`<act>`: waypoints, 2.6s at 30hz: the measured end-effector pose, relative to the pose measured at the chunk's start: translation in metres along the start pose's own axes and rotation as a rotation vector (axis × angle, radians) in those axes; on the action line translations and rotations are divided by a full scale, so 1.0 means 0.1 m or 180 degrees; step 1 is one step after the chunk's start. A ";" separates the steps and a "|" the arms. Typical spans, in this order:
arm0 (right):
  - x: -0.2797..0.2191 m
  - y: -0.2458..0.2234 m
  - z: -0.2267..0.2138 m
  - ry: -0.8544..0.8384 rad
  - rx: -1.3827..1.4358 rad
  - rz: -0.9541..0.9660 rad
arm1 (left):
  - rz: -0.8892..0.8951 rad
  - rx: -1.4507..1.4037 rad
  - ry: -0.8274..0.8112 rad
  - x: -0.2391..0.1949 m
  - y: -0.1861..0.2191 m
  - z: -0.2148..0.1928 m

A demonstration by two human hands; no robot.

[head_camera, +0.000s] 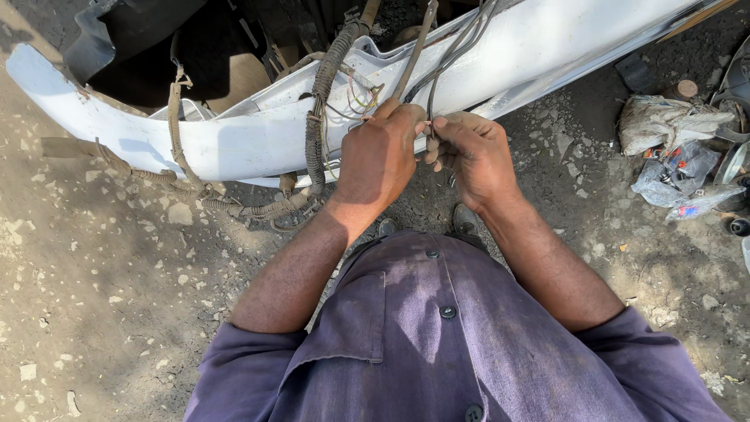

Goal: The person repairs vehicle wiring by stripping insulation from wires, twisting them together, and wrapping the connections with electrical tape. They use pliers to cut and strip the wires and handle the tape to secure the joints.

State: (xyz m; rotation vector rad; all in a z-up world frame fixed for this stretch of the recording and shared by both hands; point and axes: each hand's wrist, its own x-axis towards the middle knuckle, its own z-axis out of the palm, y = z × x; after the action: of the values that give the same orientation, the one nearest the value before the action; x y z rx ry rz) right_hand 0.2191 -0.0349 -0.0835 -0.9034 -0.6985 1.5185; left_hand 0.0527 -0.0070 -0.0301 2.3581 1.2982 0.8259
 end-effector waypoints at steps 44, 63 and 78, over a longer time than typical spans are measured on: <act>0.05 -0.10 -0.10 -0.0041 -0.4378 -0.3470 | -0.0879 -0.0870 0.0285 0.14 0.02 0.28; -0.15 -0.17 0.07 0.0273 -0.4054 -0.2579 | -0.0859 -0.1106 0.0345 0.10 -0.04 0.34; 0.13 -0.04 -0.28 -0.0665 0.0083 0.0690 | -0.0951 -0.1254 0.0025 0.08 -0.05 0.23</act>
State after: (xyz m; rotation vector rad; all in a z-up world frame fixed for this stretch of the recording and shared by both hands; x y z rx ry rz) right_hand 0.2444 -0.0230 -0.0967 -0.8286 -0.7466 1.8299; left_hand 0.0668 0.0021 -0.0480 1.8082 1.3087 0.8989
